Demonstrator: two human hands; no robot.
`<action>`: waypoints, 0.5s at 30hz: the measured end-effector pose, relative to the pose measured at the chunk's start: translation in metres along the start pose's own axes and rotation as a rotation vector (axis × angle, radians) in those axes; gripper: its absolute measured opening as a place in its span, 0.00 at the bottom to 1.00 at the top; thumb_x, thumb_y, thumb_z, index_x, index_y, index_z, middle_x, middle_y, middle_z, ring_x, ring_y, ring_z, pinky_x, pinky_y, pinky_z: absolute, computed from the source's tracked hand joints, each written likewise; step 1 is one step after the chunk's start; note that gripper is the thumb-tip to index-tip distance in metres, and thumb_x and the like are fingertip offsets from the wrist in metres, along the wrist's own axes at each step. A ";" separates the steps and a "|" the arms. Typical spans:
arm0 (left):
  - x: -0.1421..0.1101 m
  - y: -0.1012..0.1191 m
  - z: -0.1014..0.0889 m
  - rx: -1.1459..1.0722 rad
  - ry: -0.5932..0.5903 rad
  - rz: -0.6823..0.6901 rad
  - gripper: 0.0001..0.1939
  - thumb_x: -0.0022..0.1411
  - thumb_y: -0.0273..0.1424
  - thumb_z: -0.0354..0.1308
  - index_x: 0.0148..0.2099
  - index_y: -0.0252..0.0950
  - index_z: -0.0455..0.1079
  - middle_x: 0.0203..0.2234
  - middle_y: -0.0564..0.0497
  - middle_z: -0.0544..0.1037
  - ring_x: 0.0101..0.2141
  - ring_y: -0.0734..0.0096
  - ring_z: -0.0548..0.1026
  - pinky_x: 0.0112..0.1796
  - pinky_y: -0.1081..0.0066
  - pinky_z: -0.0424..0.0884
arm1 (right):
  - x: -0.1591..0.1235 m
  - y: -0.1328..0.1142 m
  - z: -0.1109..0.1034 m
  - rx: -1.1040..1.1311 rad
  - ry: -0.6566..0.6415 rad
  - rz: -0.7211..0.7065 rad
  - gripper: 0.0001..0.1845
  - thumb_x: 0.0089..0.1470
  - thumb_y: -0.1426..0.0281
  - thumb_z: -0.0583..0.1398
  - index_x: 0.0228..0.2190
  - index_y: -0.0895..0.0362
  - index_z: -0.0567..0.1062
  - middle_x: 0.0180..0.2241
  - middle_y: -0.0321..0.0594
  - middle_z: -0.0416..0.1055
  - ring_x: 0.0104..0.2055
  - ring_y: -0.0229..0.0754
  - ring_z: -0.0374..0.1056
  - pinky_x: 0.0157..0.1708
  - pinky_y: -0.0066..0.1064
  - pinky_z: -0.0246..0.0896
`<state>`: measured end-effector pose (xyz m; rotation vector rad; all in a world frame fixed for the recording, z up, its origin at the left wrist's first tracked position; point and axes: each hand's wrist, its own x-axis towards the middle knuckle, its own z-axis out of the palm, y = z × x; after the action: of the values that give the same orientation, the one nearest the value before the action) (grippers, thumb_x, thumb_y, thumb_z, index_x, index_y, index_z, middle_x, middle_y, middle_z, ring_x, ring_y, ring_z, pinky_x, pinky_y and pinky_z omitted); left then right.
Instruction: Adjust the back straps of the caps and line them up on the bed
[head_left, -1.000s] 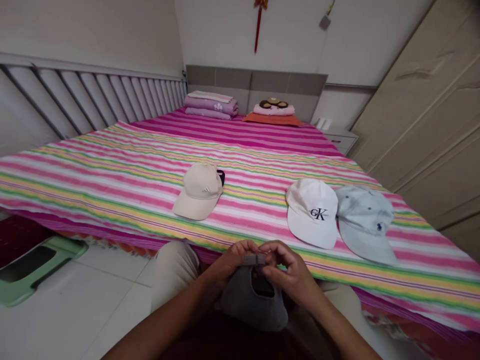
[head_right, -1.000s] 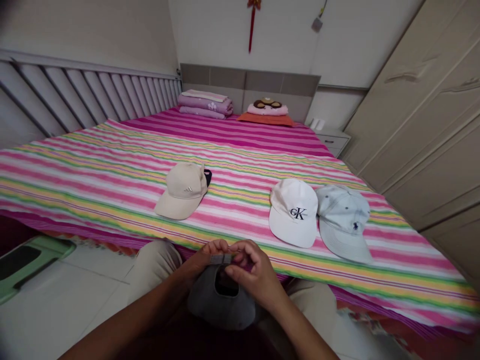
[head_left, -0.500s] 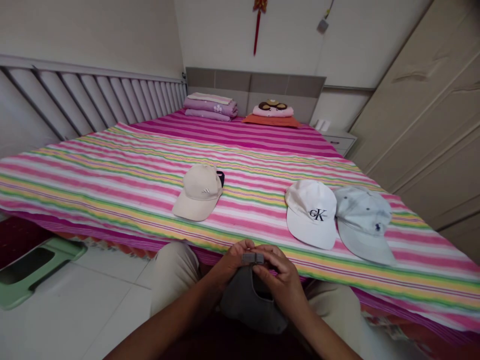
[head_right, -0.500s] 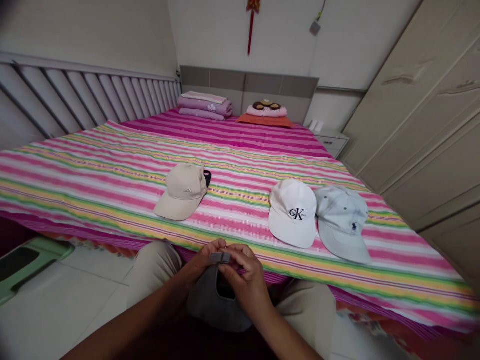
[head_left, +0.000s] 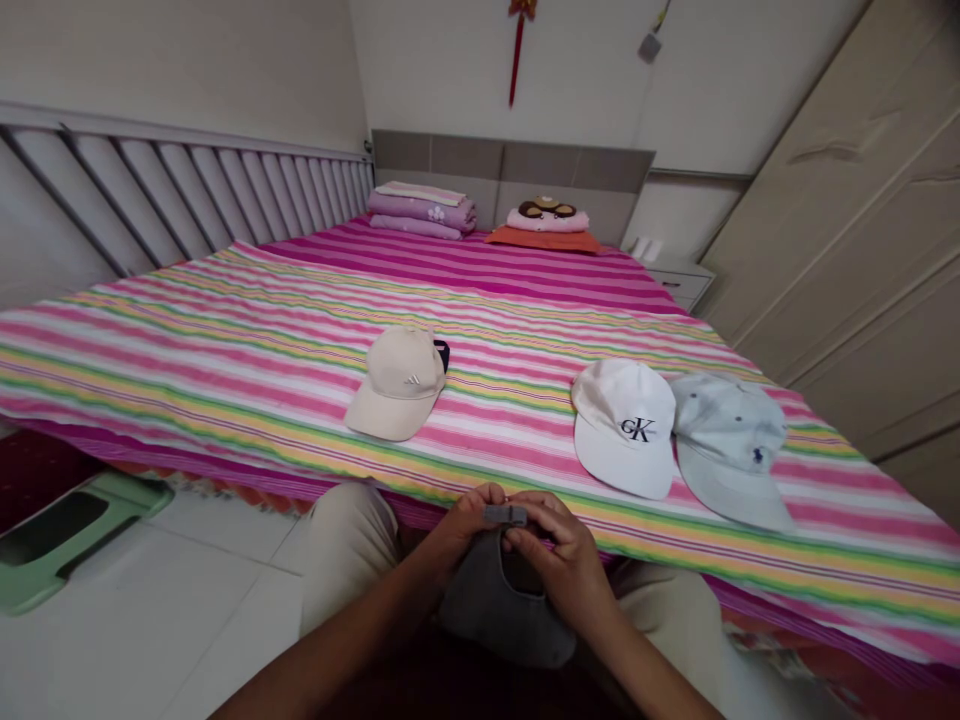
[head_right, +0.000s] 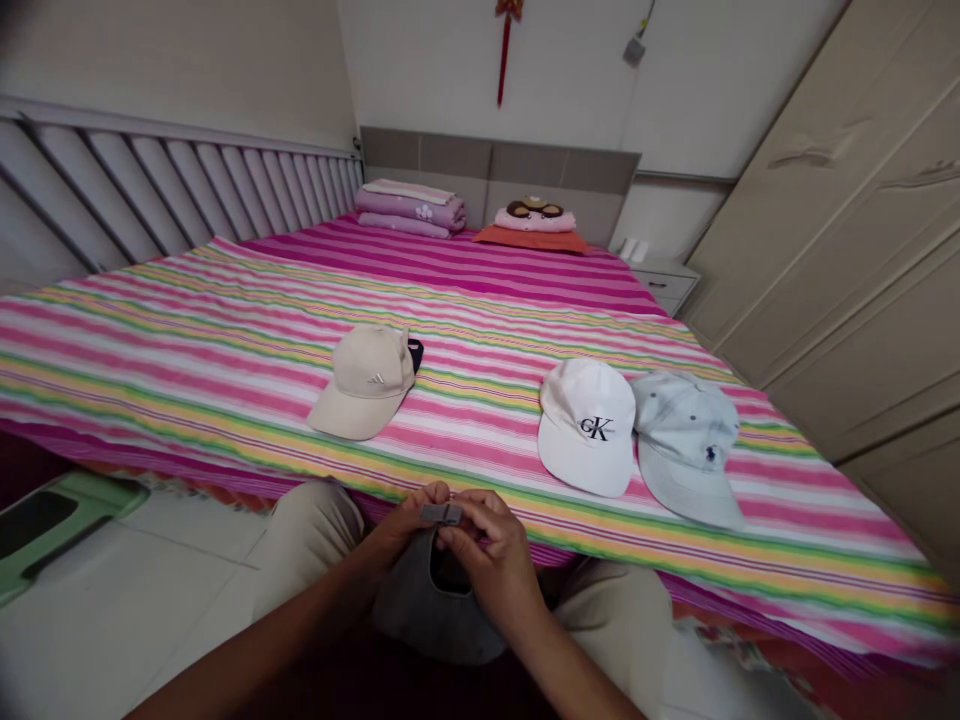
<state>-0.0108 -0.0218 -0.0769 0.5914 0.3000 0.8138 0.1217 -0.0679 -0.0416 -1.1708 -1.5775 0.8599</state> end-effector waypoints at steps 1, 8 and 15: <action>-0.001 0.001 0.001 -0.011 -0.010 0.002 0.12 0.42 0.28 0.63 0.26 0.34 0.61 0.17 0.53 0.72 0.16 0.79 0.68 0.19 0.80 0.57 | 0.000 -0.001 -0.001 0.001 -0.008 0.004 0.06 0.48 0.68 0.59 0.27 0.55 0.76 0.34 0.42 0.67 0.33 0.40 0.65 0.28 0.28 0.62; -0.007 0.001 0.002 -0.027 -0.065 0.019 0.17 0.53 0.42 0.51 0.25 0.32 0.64 0.18 0.48 0.71 0.23 0.71 0.70 0.26 0.73 0.62 | 0.001 -0.004 -0.005 -0.015 -0.034 0.017 0.08 0.49 0.67 0.58 0.26 0.56 0.75 0.33 0.42 0.66 0.34 0.40 0.65 0.29 0.28 0.61; -0.006 -0.001 0.009 0.078 0.058 0.025 0.15 0.44 0.38 0.63 0.22 0.32 0.63 0.14 0.53 0.69 0.18 0.78 0.65 0.23 0.77 0.59 | 0.001 -0.005 -0.005 -0.023 -0.005 0.003 0.05 0.47 0.69 0.59 0.28 0.56 0.75 0.31 0.41 0.67 0.27 0.37 0.63 0.25 0.28 0.61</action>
<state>-0.0096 -0.0299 -0.0699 0.6461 0.3798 0.8470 0.1250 -0.0681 -0.0349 -1.1883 -1.5941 0.8491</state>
